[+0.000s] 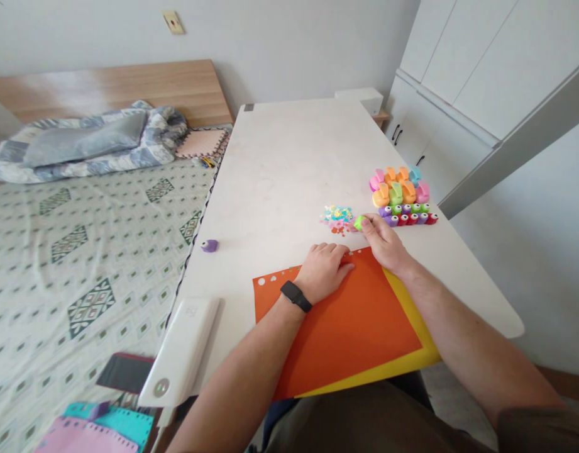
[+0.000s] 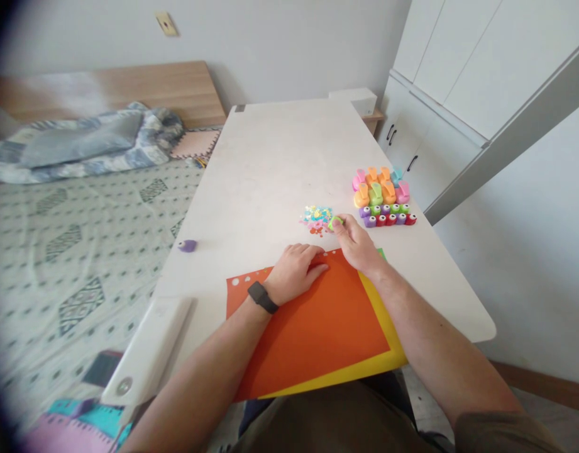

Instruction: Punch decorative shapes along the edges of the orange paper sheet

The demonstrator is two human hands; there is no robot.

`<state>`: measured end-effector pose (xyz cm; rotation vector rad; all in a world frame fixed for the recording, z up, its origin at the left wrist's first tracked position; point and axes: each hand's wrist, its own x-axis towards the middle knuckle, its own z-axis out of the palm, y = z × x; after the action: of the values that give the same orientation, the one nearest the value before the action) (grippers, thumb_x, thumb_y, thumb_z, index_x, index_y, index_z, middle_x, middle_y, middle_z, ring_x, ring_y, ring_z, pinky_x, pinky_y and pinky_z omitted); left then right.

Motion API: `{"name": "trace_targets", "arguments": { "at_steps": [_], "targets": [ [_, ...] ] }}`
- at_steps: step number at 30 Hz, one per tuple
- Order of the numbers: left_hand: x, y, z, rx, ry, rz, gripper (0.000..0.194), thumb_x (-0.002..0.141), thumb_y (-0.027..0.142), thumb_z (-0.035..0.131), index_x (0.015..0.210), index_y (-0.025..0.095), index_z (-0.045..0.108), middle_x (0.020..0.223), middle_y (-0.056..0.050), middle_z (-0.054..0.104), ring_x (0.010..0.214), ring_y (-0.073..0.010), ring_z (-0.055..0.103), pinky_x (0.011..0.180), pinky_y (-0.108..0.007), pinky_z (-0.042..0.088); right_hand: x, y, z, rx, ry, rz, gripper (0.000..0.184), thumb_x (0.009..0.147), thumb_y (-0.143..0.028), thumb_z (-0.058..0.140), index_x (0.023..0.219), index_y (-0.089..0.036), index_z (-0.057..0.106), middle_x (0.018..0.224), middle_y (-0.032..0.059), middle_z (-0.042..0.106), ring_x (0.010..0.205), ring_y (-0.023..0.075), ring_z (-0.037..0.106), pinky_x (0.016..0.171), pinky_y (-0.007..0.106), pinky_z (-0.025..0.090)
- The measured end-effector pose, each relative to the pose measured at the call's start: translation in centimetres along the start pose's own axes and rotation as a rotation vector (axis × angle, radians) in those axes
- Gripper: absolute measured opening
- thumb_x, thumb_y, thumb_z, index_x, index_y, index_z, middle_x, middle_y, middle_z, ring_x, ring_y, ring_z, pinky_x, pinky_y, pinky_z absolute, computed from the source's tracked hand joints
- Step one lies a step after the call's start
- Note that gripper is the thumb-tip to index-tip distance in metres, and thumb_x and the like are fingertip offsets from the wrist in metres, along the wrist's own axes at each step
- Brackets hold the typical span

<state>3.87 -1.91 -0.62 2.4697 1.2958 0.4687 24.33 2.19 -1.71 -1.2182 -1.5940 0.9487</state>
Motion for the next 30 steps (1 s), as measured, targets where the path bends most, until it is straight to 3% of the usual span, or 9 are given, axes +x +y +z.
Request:
{"name": "trace_targets", "arguments": {
  "at_steps": [30],
  "targets": [
    [-0.19, -0.34, 0.27, -0.007, 0.028, 0.004, 0.029, 0.098, 0.041, 0.063, 0.118, 0.02, 0.063, 0.109, -0.008, 0.073, 0.104, -0.0261, 0.067, 0.096, -0.042, 0.05, -0.15, 0.43, 0.53, 0.072, 0.104, -0.032, 0.04, 0.102, -0.063, 0.049, 0.115, -0.026, 0.059, 0.107, 0.0071, 0.076, 0.104, 0.0247, 0.071, 0.098, 0.044, 0.052]
  ]
}}
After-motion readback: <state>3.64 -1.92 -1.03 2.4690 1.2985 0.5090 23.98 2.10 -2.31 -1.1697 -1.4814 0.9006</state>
